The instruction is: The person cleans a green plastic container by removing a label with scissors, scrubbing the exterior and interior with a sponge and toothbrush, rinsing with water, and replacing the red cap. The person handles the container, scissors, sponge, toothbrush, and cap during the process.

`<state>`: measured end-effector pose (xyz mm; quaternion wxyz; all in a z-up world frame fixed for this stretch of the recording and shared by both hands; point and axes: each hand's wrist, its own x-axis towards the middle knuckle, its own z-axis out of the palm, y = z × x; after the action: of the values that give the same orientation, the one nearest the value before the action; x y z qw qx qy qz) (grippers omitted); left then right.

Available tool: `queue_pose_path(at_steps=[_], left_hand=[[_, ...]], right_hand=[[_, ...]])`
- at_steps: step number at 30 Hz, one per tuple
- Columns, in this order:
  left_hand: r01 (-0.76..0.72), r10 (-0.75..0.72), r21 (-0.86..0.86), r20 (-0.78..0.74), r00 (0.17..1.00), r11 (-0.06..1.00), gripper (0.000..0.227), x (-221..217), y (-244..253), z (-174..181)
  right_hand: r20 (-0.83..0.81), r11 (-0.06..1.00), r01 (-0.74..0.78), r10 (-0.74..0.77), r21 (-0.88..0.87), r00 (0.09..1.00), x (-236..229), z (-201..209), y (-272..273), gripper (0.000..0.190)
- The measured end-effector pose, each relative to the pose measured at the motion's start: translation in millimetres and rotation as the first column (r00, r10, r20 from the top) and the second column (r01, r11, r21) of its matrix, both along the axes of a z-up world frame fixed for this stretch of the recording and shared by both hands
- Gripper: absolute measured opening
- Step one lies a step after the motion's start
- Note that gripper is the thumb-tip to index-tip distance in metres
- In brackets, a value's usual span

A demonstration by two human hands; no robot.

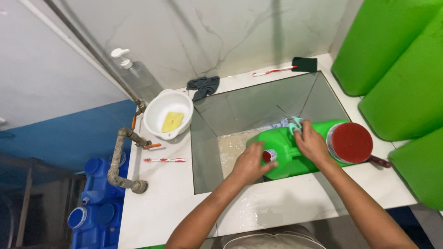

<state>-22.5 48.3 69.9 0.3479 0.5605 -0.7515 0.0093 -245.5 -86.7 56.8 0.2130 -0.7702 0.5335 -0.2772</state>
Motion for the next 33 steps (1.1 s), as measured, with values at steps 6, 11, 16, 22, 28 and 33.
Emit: queue_pose_path(at_steps=[6,11,16,22,28,33], left_hand=[[0.011,0.186,0.67,-0.222,0.957,0.742,0.05,-5,-20,-15],[-0.005,0.004,0.134,0.002,1.0,0.991,0.061,1,-9,-21],[0.091,0.105,0.462,-0.382,0.918,0.882,0.048,-10,-4,-10],[0.247,0.308,0.453,-0.833,0.46,0.857,0.045,13,-9,-7],[0.207,0.202,0.282,-0.919,0.338,0.937,0.042,48,-4,5],[0.151,0.201,0.258,-0.928,0.314,0.954,0.03,60,5,17]], right_hand=[[-0.034,1.0,0.013,-0.013,-0.002,0.999,-3,0,-1,0.042],[-0.046,0.999,0.038,-0.039,-0.009,0.998,0,2,2,0.042],[-0.05,0.999,0.03,-0.031,-0.017,0.998,3,-4,1,0.042],[0.37,0.984,-0.067,0.126,-0.166,0.92,-1,-17,4,0.036],[0.629,0.605,-0.545,0.091,0.581,0.772,30,1,67,0.025],[0.83,0.265,-0.788,-0.126,0.556,0.543,45,12,106,0.052]])
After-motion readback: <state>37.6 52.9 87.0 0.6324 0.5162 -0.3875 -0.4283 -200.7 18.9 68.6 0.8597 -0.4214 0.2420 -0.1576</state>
